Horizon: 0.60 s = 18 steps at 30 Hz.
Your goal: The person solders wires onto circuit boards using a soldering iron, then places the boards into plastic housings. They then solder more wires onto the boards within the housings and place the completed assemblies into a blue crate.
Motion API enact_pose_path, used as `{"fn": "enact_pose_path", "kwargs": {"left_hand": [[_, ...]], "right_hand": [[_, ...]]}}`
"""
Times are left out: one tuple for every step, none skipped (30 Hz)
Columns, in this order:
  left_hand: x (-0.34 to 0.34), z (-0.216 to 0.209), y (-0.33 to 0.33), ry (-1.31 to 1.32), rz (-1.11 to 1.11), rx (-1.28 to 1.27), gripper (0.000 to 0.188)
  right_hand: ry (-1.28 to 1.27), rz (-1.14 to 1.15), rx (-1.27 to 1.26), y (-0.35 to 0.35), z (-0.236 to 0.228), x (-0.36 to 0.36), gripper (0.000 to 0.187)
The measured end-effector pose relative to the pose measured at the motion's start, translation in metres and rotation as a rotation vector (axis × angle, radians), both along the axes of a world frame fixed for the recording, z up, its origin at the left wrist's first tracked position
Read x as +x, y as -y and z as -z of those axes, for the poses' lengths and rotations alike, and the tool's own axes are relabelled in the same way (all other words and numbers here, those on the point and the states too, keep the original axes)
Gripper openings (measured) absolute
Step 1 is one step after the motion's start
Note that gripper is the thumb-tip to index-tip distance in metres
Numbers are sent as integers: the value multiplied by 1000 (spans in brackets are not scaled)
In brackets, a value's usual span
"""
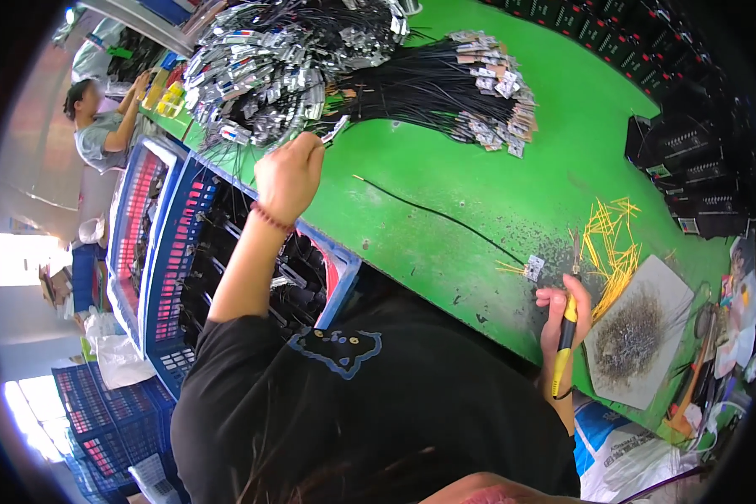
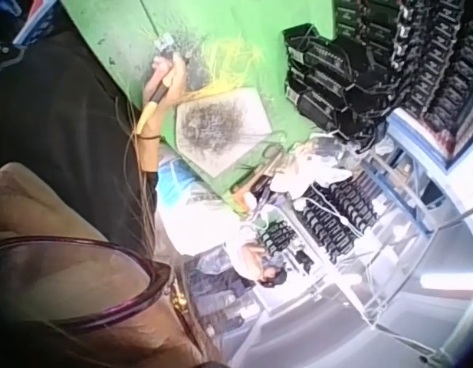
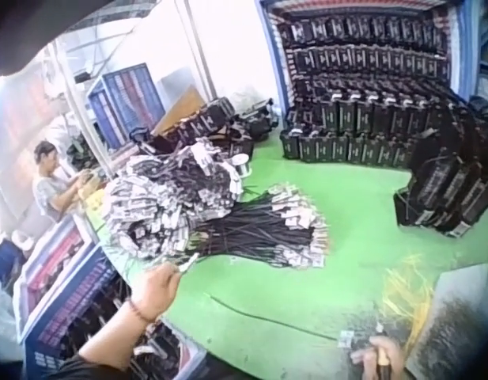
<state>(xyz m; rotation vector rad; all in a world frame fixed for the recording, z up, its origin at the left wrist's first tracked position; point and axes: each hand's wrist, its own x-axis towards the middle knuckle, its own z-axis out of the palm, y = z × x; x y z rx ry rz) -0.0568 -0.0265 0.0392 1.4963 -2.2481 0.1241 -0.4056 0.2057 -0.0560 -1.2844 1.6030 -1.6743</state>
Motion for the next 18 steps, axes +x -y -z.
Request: {"fn": "enact_pose_path", "kwargs": {"left_hand": [[-17,-27,-19,-137,84,9,7],[-26,-47,-34,-195,141,80,4],[-37,-73,-49,-211,164,188,3],[-44,-91,-59,-252,218,244,5],[-53,-101,-68,-469,250,377,6],[-59,-109,-68,-520,349,384,6],[-65,-113,-65,-507,404,344,5],[-72,-113,-60,-496,461,303,4],[-79,-108,-51,-475,501,223,5],[-91,-105,-46,-479,491,168,7],[-105,-103,-44,-483,446,177,8],[-118,-102,-35,-404,537,112,7],[-130,-100,-32,-310,623,-6,8],[-140,-103,-35,-294,666,-7,14],[-153,-105,-39,-360,740,-25,18],[-164,-106,-45,-426,805,-45,21],[-173,-108,-51,-434,850,-67,30],[-182,-108,-56,-459,897,-64,31]], "right_hand": [[11,11,-5,0,-1,-1,30],[45,39,12,-2,-3,0,31],[79,63,27,-2,-6,0,32],[82,68,37,-3,-12,-2,33],[111,73,6,-4,-18,-4,33],[139,85,-26,-3,-26,-5,32],[91,96,-49,-5,-36,-7,33],[64,113,-104,-8,-44,-9,34],[37,134,-162,-11,-53,-13,35],[-64,152,-219,-12,-65,-16,33],[-83,144,-310,-13,-76,-19,32],[-109,147,-398,-14,-88,-22,30],[-178,135,-468,-13,-99,-26,27],[-233,112,-501,-10,-115,-24,24],[-293,94,-524,-5,-130,-20,21],[-380,120,-559,6,-138,-17,20],[-460,102,-487,12,-146,-21,19],[-463,112,-478,24,-155,-14,24]]}}
